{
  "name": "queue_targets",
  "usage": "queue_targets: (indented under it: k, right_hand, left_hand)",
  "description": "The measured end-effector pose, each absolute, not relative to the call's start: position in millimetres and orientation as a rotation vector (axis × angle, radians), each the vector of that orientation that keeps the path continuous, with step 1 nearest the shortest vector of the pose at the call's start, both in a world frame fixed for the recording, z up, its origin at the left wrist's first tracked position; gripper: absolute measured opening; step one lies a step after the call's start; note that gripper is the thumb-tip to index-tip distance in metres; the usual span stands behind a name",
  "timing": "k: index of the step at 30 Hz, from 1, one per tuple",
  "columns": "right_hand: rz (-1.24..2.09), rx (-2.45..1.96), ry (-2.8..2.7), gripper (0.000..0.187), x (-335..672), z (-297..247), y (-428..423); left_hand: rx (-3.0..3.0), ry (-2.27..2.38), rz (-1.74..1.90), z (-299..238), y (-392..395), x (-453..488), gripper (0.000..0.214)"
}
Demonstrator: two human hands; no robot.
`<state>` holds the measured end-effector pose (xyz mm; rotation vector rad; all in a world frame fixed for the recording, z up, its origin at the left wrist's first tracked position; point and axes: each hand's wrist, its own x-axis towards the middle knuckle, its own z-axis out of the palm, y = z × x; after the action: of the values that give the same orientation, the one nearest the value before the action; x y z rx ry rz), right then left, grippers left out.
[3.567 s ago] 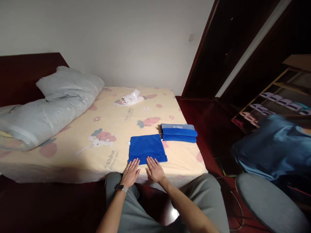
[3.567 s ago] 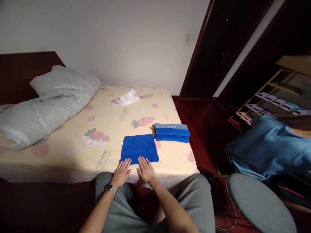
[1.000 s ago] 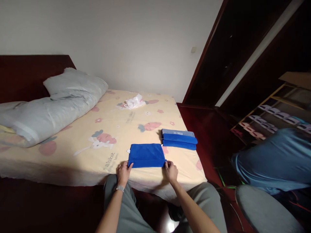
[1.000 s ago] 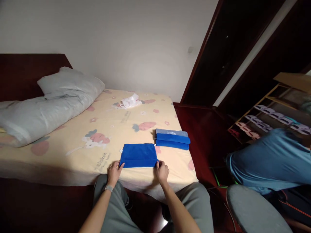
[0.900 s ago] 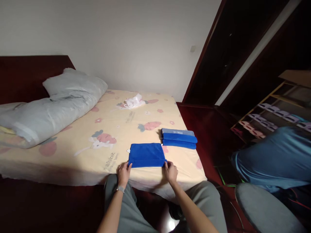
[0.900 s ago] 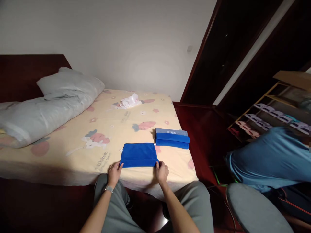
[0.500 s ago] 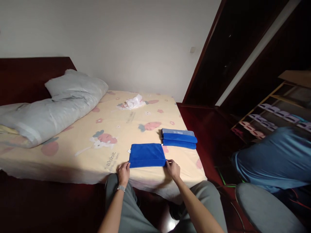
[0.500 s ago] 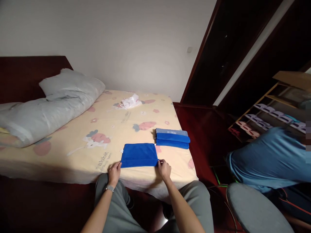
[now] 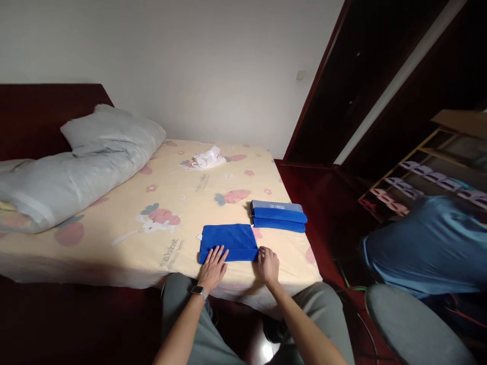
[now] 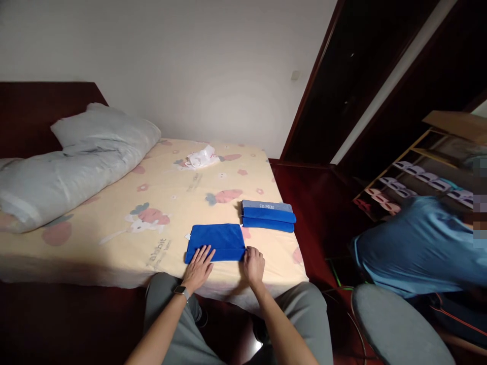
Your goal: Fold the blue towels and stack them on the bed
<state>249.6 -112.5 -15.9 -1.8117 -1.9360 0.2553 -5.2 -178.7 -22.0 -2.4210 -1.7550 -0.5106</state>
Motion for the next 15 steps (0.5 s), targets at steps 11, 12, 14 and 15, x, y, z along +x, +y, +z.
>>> queue_targets:
  k: [11,12,14,15]
  right_hand:
    - [0.188,-1.164,-2.412,0.065,150,-49,-150]
    - [0.191,-1.153,-2.431,0.065,152,-49,-149]
    - [0.185,-1.121,-2.48,0.064,166,-48,-144]
    - [0.177,-1.112,-2.499,0.064,176,-47,-141]
  left_hand:
    - [-2.51,-1.741,-0.435,-33,-180,-15,0.061]
    - [-2.518,-1.743,-0.428,-33,-180,-16,0.061]
    - [-2.527,-1.751,-0.427,-35,-181,-21,0.06]
    - [-2.529,-1.757,-0.431,-36,-181,-24,0.06]
